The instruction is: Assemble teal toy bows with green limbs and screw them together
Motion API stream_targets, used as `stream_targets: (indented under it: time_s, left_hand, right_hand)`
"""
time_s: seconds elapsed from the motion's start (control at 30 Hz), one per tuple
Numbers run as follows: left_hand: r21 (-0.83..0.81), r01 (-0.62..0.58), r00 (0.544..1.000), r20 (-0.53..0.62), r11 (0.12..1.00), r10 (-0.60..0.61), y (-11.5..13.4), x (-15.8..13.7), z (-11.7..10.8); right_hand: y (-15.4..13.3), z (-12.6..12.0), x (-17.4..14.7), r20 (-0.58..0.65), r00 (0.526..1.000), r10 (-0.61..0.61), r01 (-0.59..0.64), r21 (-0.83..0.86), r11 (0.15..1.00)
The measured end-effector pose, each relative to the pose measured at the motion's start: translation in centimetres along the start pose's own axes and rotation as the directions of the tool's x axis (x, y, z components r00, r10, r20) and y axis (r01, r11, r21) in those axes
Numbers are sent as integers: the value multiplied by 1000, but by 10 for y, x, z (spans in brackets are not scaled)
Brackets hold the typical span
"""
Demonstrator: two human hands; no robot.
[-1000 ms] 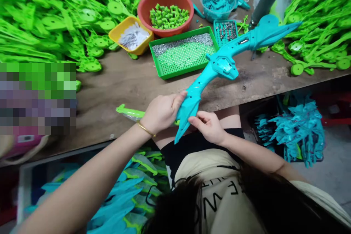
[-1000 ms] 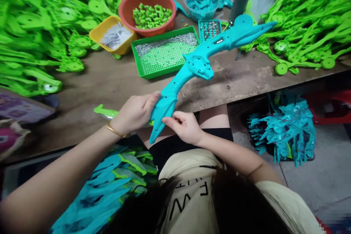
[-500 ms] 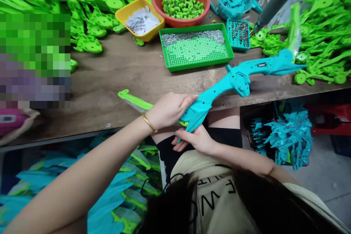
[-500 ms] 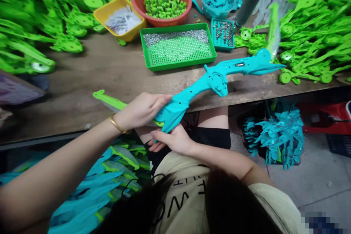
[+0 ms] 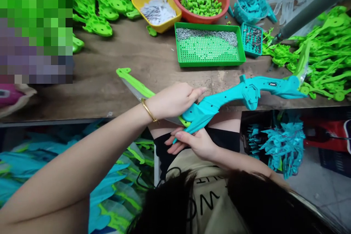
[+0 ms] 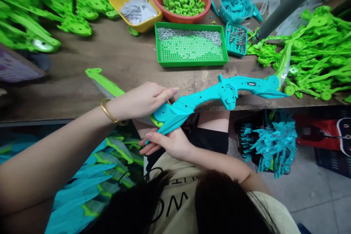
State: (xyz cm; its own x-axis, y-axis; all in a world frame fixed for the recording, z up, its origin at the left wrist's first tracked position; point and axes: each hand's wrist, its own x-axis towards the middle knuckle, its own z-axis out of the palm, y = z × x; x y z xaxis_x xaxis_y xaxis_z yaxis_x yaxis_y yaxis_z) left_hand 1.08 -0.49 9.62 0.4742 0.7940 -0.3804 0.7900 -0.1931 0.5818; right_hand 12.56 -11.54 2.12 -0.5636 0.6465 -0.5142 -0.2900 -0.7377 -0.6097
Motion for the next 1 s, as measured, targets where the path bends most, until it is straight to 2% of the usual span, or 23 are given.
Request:
stream_targets:
  time_s: [0.1,0.23,0.27,0.33,0.4,0.43,0.47,0.5,0.53,0.57,0.63,0.73,0.77,0.8,0.87,1.0]
  left_hand:
    - [84,20,999,-41,996,-17,-1,0,5]
    - [251,170,977,-171,953,-129,-8,1,18]
    - [258,177,974,-182,950,-132,-13,3,22]
    - [261,163,979,-165,952,-122,-28,9,25]
    - [280,163,983,-130,946,-131,-45,17,26]
    - [285,156,985,-112,946,-128,-54,21,25]
    - [288,144,988,-90,947,-123,-62,24,23]
    - [299,133,991,-68,945,-118,-68,27,21]
    - [323,125,992,-48,938,-116,-72,30,18]
    - [363,125,992,-29,924,-123,-74,31,16]
    - [470,152,986,-12,869,-166,-73,33,10]
    - [582,233,965,-42,779,-257,-65,33,7]
    - [595,266,956,-63,758,-286,-63,33,7]
    - [598,295,948,-83,745,-308,-62,33,8]
    - [590,336,935,-116,734,-334,-63,33,11]
    - [570,343,936,-137,747,-325,-71,33,15]
  right_hand:
    - [3,8,8,-29,999,-15,15,-6,1000]
    - [12,14,25,-109,993,-38,35,-29,999]
    - [11,13,27,-98,995,-14,8,-58,998]
    - [-1,5,24,6,996,88,-85,-220,972]
    - [-31,-7,11,121,973,197,-113,-497,860]
    - [-52,-14,2,132,972,194,-70,-626,777]
    - [-77,-21,-5,111,987,120,-6,-708,706]
    - [-106,-29,-9,64,998,-9,55,-762,645]
    - [-137,-38,-9,-1,981,-195,113,-814,570]
    - [-170,-49,-4,-45,918,-393,154,-874,461]
    - [-235,-75,23,-108,754,-648,110,-952,287]
    - [-317,-123,90,-168,525,-834,-105,-986,133]
    - [-338,-138,113,-159,476,-865,-182,-980,81]
    - [-354,-151,133,-140,451,-882,-243,-970,30]
    - [-376,-172,163,-137,444,-885,-293,-956,1]
    - [-389,-192,183,-180,459,-870,-366,-931,-1]
